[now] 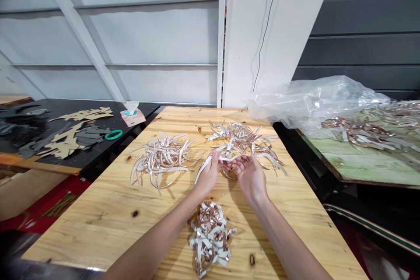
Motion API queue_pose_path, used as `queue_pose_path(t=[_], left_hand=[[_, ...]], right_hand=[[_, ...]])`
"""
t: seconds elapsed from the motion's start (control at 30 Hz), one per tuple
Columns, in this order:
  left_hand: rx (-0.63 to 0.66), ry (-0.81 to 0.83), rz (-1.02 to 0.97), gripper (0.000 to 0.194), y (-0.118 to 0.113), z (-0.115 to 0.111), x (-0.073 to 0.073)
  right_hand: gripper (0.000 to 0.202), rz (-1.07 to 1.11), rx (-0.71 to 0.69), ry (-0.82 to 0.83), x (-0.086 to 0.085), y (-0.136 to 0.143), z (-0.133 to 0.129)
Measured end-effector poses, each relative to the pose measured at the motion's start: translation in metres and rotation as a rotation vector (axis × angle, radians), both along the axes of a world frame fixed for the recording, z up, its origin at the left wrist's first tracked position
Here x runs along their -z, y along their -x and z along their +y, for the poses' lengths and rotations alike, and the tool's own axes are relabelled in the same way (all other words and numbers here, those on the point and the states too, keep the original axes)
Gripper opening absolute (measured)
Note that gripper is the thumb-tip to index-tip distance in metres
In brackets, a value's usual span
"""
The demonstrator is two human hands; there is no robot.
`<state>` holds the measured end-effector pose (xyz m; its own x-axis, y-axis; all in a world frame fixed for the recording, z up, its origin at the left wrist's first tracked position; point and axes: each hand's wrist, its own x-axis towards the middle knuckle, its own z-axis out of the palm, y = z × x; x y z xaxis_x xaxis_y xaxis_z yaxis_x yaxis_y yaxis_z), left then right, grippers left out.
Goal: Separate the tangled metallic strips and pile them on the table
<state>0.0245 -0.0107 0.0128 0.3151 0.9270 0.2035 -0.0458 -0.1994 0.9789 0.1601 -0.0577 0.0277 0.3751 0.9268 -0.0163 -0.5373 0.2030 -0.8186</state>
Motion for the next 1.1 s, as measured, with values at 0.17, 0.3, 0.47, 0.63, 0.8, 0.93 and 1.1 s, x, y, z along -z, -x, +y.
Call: queue_pose_path(t=[0.17,0.3,0.47,0.63,0.8,0.93,1.1], left_hand=[[-0.081,-0.073,0.033,0.056,0.005,0.0,0.001],[-0.018,-0.141,0.024,0.057,0.006,-0.008,-0.007],[0.013,-0.161,0.026,0.05,0.006,-0.009,-0.009],[0.108,-0.175,0.31,0.046,0.011,-0.005,-0.008],[0.103,-0.314,0.401,0.055,0.009,-0.001,-0.009],[0.19,-0.359,0.364,0.052,0.009,0.002,-0.01],[0.18,-0.418,0.363,0.048,0.01,0.008,-0.01]], right_hand=[[0.036,-0.037,-0.036,0.022,-0.005,0.01,-0.002],[0.037,-0.542,0.038,0.032,0.003,0.015,-0.003],[0.036,-0.922,-0.041,-0.001,0.008,0.014,-0.009],[0.032,-1.162,-0.009,-0.074,0.004,0.017,-0.014],[0.03,-1.163,0.034,-0.054,0.001,0.017,-0.016],[0.032,-0.95,0.035,-0.03,0.003,0.015,-0.015],[0.03,-0.601,0.04,-0.012,0.007,0.016,-0.011]])
